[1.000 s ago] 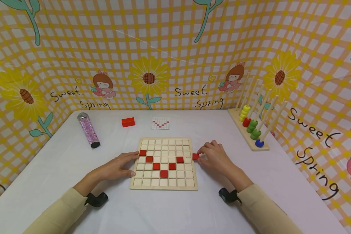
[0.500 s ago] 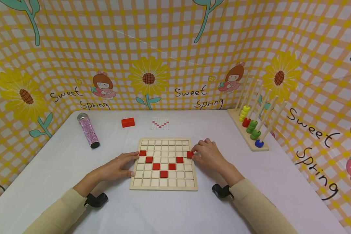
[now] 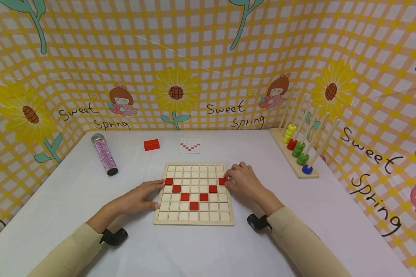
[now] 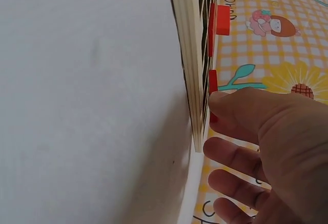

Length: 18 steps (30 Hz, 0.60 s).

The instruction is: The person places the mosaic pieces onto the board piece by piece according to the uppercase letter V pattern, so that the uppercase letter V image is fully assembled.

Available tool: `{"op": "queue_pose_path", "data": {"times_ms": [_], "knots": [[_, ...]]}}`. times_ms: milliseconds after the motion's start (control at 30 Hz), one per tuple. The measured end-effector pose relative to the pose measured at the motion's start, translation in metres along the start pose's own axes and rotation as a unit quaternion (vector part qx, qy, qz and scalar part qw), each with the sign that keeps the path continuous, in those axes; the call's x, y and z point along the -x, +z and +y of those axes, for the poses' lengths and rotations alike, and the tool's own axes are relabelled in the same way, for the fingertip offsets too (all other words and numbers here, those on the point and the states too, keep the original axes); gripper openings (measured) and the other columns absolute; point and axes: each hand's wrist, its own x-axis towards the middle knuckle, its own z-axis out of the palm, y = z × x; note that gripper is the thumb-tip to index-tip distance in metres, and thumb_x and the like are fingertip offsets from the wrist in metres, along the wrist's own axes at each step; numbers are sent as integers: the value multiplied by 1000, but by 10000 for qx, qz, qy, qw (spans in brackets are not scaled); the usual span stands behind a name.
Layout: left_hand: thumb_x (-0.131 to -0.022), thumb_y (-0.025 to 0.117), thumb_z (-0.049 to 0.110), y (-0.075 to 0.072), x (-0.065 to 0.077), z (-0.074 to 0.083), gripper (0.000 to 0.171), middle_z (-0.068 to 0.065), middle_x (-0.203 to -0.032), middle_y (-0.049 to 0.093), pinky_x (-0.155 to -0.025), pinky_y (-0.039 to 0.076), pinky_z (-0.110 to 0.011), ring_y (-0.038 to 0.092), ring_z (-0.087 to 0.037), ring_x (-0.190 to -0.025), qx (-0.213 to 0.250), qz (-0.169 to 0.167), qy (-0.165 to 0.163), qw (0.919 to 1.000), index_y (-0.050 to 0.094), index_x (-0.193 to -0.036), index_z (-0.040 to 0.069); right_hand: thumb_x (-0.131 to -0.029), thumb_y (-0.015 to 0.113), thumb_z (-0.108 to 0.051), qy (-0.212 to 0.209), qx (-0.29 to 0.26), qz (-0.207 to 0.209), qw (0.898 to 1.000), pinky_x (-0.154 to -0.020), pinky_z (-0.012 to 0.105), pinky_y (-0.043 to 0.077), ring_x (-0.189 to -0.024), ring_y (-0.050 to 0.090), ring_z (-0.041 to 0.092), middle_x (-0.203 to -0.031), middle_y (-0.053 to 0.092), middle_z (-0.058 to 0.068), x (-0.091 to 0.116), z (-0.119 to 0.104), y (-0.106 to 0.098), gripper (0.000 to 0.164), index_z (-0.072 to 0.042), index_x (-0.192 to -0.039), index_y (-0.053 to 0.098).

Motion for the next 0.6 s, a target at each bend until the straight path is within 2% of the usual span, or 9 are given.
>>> {"op": "queue_pose_path", "data": {"times_ms": [600], "knots": [[-88, 66, 31, -1, 1, 0, 66, -13, -155, 29, -113, 23, -57, 23, -36, -143, -29, -27, -17, 10000, 40, -142, 4, -79, 72, -17, -210, -102, 68, 9997, -72, 38, 37, -85, 47, 23, -91, 64, 5, -2, 1, 3, 15, -13, -94, 73]]}}
